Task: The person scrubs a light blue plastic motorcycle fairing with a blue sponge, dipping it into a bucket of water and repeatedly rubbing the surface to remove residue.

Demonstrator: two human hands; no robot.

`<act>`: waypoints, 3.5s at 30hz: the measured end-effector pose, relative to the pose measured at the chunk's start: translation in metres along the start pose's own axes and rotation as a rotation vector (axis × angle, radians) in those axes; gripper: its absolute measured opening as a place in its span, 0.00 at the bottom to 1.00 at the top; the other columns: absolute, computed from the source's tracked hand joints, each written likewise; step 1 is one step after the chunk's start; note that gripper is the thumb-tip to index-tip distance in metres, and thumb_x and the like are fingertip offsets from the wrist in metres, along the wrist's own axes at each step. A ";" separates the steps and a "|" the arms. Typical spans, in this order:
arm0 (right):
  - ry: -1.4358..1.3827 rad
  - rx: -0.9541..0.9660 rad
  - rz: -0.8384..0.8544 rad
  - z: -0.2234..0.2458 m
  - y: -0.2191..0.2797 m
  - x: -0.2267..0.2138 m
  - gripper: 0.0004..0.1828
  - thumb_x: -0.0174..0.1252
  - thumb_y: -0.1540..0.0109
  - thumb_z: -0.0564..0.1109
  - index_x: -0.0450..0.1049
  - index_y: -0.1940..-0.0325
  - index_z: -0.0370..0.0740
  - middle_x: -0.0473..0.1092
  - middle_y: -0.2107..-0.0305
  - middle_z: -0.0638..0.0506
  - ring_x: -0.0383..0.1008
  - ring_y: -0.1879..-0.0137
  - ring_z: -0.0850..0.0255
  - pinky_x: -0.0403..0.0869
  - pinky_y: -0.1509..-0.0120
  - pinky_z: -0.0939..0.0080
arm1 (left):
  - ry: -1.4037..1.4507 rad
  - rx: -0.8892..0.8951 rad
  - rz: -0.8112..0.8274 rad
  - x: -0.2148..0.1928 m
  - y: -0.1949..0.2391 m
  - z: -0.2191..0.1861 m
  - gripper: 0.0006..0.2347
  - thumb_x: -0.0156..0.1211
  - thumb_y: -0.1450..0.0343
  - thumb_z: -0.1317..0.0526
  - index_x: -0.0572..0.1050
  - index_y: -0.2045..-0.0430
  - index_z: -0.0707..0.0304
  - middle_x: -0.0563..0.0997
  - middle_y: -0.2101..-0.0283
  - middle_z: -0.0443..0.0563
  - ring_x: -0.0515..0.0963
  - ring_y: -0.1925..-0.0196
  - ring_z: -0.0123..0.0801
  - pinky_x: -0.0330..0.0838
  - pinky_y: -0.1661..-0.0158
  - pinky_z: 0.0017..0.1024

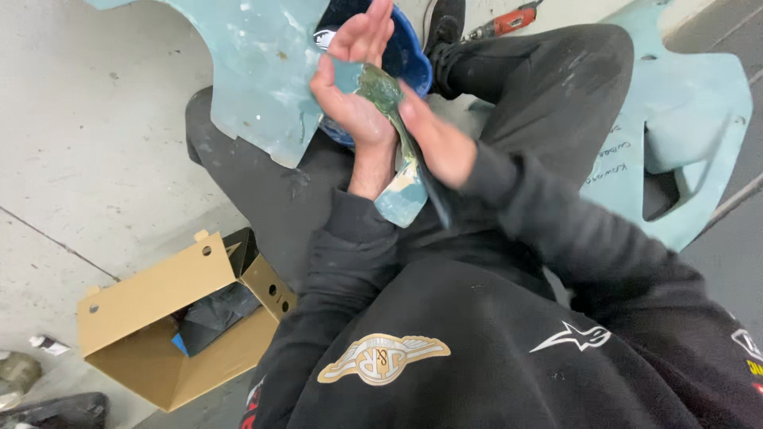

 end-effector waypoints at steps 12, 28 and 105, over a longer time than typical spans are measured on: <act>0.036 0.064 -0.069 0.011 -0.005 -0.002 0.43 0.28 0.32 0.69 0.50 0.21 0.40 0.48 0.23 0.48 0.44 0.18 0.62 0.41 0.16 0.62 | 0.014 -0.006 -0.087 -0.009 -0.001 0.002 0.23 0.35 0.19 0.54 0.76 0.53 0.79 0.77 0.44 0.81 0.76 0.36 0.61 0.68 0.34 0.46; -0.167 -0.061 -0.036 0.030 0.038 0.007 0.32 0.31 0.27 0.58 0.59 0.26 0.37 0.58 0.29 0.45 0.53 0.22 0.62 0.47 0.14 0.60 | -0.017 0.011 -0.091 -0.010 0.002 0.007 0.24 0.33 0.18 0.53 0.78 0.51 0.75 0.78 0.43 0.77 0.76 0.36 0.61 0.68 0.34 0.47; -0.305 -0.045 0.113 0.029 0.045 0.012 0.40 0.32 0.29 0.64 0.35 0.20 0.40 0.36 0.22 0.44 0.32 0.15 0.49 0.44 0.10 0.49 | -0.120 -0.041 -0.130 0.000 0.010 0.005 0.15 0.35 0.20 0.51 0.64 0.71 0.58 0.79 0.46 0.72 0.71 0.31 0.58 0.63 0.26 0.51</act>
Point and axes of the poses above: each hand's wrist, its own y-axis away from the middle knuckle, its own x-axis out of the palm, z = x × y, the point moved 8 cm from there along -y, towards the middle knuckle
